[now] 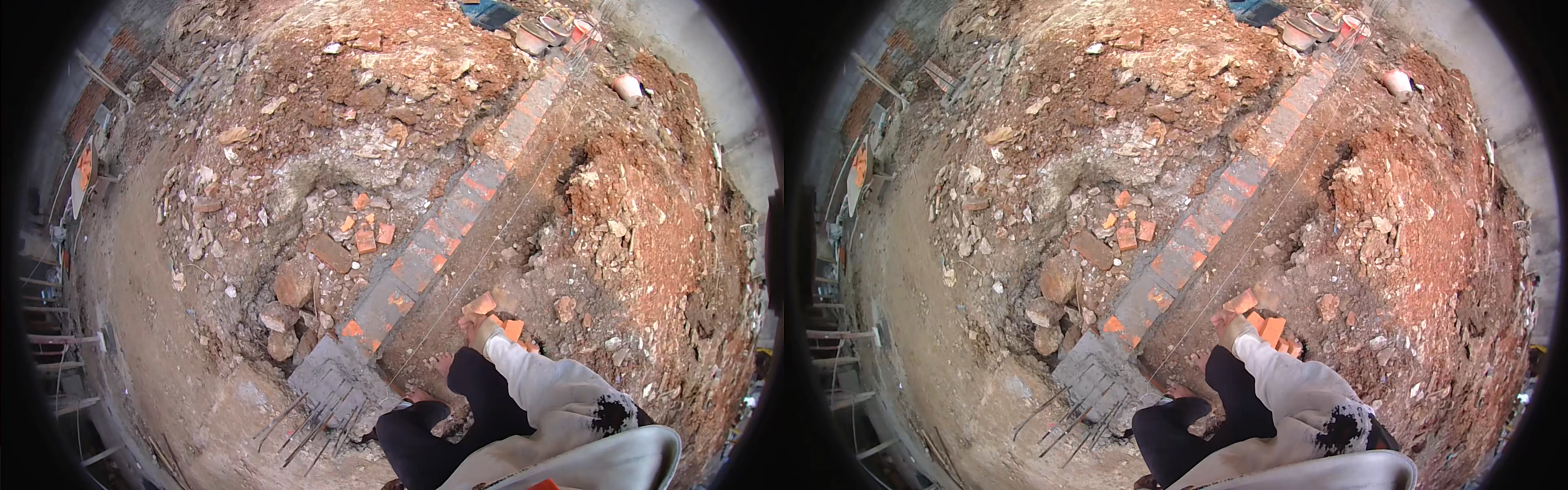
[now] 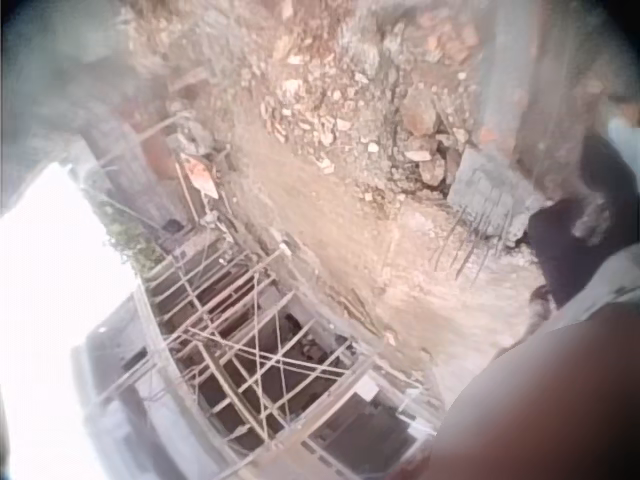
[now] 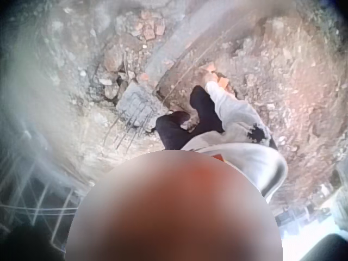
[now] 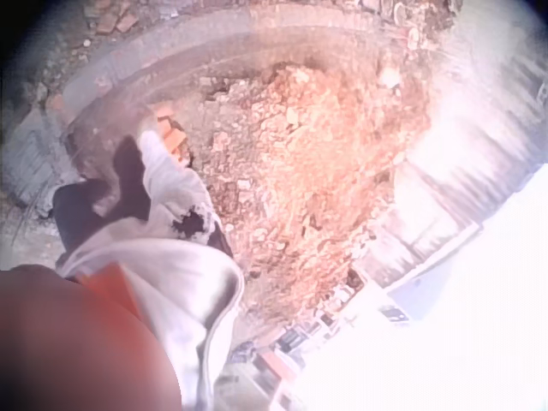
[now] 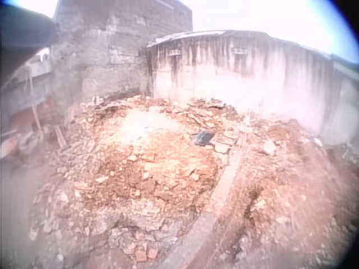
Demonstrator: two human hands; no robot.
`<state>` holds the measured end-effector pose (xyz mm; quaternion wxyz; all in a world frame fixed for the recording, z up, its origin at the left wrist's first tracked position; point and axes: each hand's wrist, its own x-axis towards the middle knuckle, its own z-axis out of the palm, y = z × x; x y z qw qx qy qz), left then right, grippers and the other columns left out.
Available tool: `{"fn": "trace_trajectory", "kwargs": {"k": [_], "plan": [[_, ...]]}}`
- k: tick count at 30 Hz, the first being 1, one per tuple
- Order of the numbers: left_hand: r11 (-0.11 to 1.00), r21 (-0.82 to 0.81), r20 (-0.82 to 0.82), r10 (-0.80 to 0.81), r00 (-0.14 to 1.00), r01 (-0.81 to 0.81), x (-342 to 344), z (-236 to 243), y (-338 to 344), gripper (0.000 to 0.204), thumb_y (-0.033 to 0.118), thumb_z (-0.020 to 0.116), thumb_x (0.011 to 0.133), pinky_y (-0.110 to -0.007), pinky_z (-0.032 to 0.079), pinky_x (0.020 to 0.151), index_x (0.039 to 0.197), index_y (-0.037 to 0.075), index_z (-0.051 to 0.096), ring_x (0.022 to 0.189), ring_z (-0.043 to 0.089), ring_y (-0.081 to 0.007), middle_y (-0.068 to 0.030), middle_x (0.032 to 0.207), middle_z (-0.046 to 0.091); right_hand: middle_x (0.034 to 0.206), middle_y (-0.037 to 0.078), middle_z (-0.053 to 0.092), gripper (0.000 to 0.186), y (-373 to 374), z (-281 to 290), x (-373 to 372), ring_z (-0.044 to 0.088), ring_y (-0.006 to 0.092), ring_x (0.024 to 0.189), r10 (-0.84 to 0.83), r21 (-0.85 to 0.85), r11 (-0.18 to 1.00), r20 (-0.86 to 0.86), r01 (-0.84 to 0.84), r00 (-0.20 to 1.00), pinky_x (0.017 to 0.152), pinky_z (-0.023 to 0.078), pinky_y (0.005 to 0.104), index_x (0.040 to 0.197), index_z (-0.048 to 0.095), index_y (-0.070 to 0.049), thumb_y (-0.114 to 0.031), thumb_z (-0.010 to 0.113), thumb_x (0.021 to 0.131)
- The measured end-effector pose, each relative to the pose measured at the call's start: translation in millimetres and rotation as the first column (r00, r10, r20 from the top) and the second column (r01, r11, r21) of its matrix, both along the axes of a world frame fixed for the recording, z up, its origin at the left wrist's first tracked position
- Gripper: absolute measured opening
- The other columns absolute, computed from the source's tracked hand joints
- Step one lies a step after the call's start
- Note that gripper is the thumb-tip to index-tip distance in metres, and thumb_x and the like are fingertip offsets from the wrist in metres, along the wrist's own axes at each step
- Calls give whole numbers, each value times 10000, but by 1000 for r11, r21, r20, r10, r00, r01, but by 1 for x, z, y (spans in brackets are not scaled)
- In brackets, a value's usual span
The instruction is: The person is laying bricks in a trench using a trowel to apply mortar and a string line for alignment. They adjust the string line and tap the bricks into place to ensure they are level and straight.
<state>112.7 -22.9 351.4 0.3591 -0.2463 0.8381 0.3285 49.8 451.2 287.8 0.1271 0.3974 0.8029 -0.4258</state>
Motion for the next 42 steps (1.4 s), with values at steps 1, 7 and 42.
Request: {"fn": "trace_trajectory", "kwargs": {"k": [1, 7, 42], "plan": [[1000, 10, 5, -10, 1000, 10, -15, 26, 9, 177, 112, 583, 737, -328, 444, 472, 897, 38, 596, 563, 557, -228, -93, 758, 596, 831, 54, 632, 191, 14, 33, 36, 612, 214, 779, 14, -25, 1000, 184, -10, 983, 753, 453, 339, 845, 618, -102, -103, 433, 798], [995, 93, -6, 40, 999, -39, -100, 146, 66, 179, 118, 557, 744, -330, 441, 423, 901, 41, 597, 507, 555, -228, -87, 721, 605, 1119, 57, 575, 336, 27, 174, 264, 551, 222, 1031, 672, -389, 688, 659, -612, 336, 845, 449, 352, 1079, 605, -219, -294, 453, 789], [639, 304, -241, -666, 706, 707, -738, 242, 946, 172, 196, 544, 756, -414, 457, 474, 837, 47, 576, 591, 571, -261, -123, 694, 594, 1145, 39, 565, 457, 317, 330, 127, 523, 214, 1080, 86, -272, 922, 838, 276, 538, 863, 426, 349, 1090, 600, -179, -417, 617, 700]]}}
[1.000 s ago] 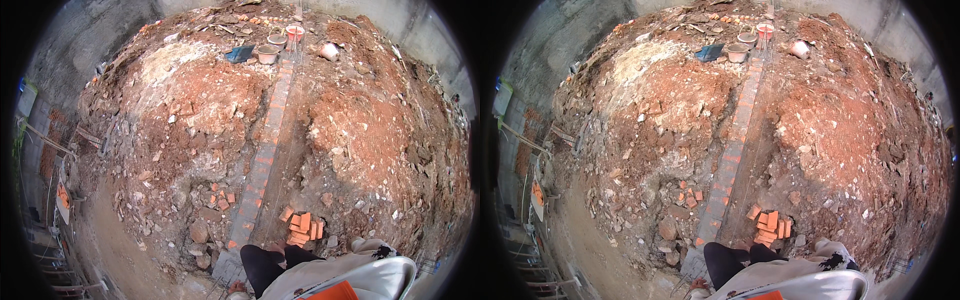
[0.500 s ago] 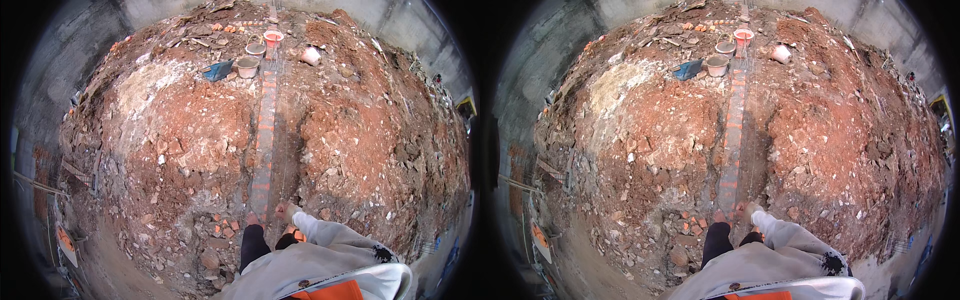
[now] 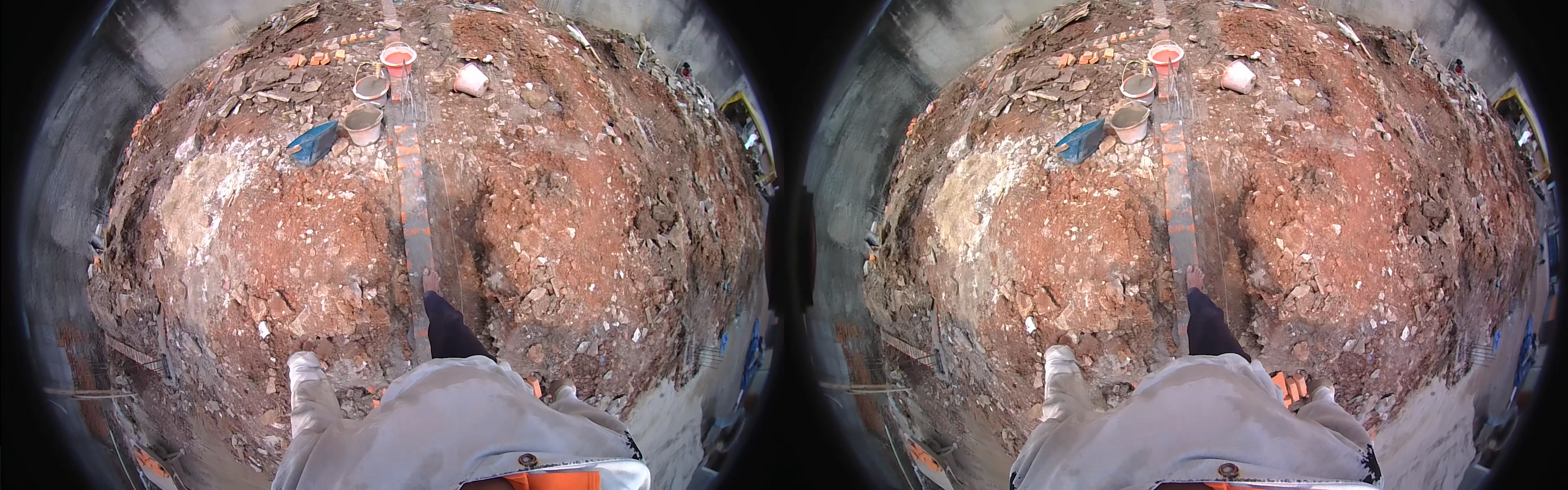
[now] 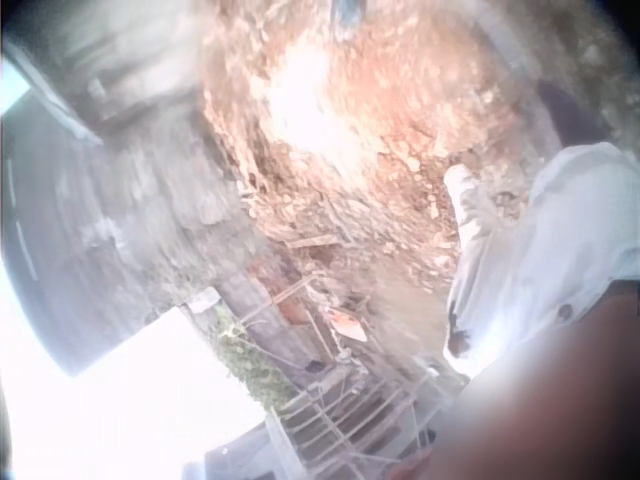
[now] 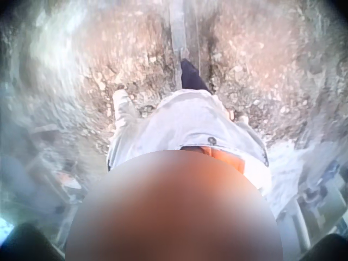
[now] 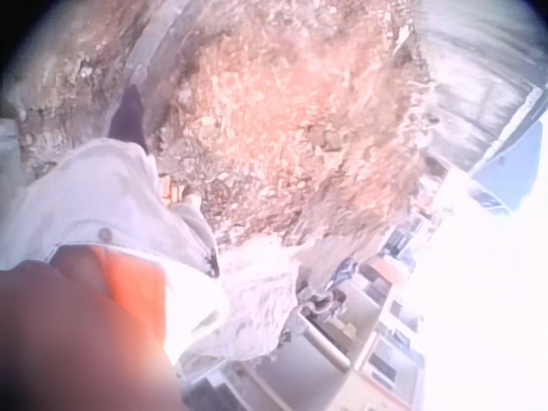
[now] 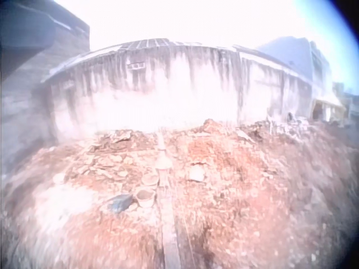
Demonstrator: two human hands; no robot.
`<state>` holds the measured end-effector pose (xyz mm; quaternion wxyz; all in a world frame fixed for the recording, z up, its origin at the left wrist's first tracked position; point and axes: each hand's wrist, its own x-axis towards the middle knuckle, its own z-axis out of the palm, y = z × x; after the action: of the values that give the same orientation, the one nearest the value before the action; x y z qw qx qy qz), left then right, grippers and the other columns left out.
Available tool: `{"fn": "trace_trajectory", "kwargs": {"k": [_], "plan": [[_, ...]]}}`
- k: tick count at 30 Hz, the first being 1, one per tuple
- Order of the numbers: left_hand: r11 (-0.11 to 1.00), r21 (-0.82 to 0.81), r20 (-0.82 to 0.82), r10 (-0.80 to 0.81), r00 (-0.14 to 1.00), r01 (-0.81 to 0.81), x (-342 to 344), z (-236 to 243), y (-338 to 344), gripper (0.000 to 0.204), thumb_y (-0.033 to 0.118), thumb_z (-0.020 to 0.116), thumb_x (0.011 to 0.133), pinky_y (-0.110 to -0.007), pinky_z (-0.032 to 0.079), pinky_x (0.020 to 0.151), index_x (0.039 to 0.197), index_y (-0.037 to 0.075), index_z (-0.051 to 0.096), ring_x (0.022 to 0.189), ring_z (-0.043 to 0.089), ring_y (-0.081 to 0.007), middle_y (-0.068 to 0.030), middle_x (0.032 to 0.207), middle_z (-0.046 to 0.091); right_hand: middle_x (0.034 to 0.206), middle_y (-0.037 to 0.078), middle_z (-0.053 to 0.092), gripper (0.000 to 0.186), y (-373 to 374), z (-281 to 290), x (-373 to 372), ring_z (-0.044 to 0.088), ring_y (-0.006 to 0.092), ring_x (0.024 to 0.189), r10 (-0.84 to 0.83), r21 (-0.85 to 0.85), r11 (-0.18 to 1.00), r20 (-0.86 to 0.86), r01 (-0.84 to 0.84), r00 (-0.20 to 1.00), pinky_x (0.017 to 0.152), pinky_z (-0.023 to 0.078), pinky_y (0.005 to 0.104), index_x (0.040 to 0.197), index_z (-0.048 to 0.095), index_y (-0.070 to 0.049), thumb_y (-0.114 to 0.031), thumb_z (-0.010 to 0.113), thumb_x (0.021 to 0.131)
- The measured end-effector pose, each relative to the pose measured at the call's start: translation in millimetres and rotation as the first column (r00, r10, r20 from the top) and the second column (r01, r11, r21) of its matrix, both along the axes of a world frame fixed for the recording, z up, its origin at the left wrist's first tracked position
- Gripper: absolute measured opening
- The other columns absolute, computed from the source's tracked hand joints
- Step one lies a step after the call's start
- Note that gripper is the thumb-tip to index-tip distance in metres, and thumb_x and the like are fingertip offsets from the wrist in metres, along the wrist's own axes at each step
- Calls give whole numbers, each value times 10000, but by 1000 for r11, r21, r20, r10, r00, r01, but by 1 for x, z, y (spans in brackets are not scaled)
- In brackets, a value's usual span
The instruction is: The person is laying bricks in a trench using a trowel to apply mortar and a string line for alignment. They adjust the string line and tap the bricks into place to ensure they are level and straight.
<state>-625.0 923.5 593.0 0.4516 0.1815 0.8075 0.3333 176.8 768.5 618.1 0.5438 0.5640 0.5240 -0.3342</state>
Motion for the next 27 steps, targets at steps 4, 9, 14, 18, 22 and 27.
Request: {"fn": "trace_trajectory", "kwargs": {"k": [4, 9, 14, 18, 22, 27], "plan": [[971, -168, 130, -147, 981, 168, 64, -19, 54, 166, 206, 547, 757, -424, 452, 476, 822, 56, 578, 588, 568, -268, -124, 693, 594, 1075, 13, 589, 363, 85, 5, -30, 541, 201, 1019, -257, 40, 962, -211, 271, 943, 819, 438, 353, 1041, 603, -206, -387, 592, 726], [845, -293, 387, -323, 864, 447, 136, -28, 125, 160, 218, 551, 758, -435, 446, 478, 802, 67, 581, 583, 563, -277, -126, 692, 593, 804, 36, 628, 200, 313, 40, -70, 602, 174, 754, -615, 320, 459, -559, 829, 556, 655, 479, 338, 928, 608, -156, -240, 568, 751], [873, -329, 568, -122, 814, 360, 112, -39, 227, 156, 230, 555, 760, -447, 440, 480, 783, 79, 584, 578, 559, -286, -127, 691, 593, 714, 6, 570, 153, 519, 143, -76, 540, 101, 595, -221, 162, -32, -964, 986, 151, 531, 434, 217, 902, 555, -34, -168, 519, 837], [879, -465, 623, 237, 745, 109, 31, -43, 310, 156, 240, 558, 761, -456, 435, 482, 768, 87, 586, 575, 555, -293, -128, 690, 593, 677, 21, 576, 167, 588, 101, -48, 543, 101, 582, -330, 117, -197, -943, 973, 47, 512, 452, 242, 923, 570, -52, -181, 516, 831], [850, -521, 484, 219, 847, 78, -14, -48, 420, 154, 264, 547, 762, -455, 446, 533, 741, 118, 590, 619, 563, -282, -112, 709, 601, 673, 42, 575, 153, 545, -22, -6, 530, 139, 566, -566, 260, -230, -819, 938, 88, 473, 442, 284, 936, 562, -58, -129, 550, 802], [-135, -831, -32, -957, -289, 540, 70, -84, 570, 170, 312, 514, 781, -380, 468, 582, 823, 186, 620, 614, 550, -208, 1, 712, 593, 750, 43, 583, 142, 494, -37, -34, 552, 196, 603, -848, 153, 219, -459, 964, 266, 517, 462, 331, 895, 561, -69, -170, 564, 794]]}}
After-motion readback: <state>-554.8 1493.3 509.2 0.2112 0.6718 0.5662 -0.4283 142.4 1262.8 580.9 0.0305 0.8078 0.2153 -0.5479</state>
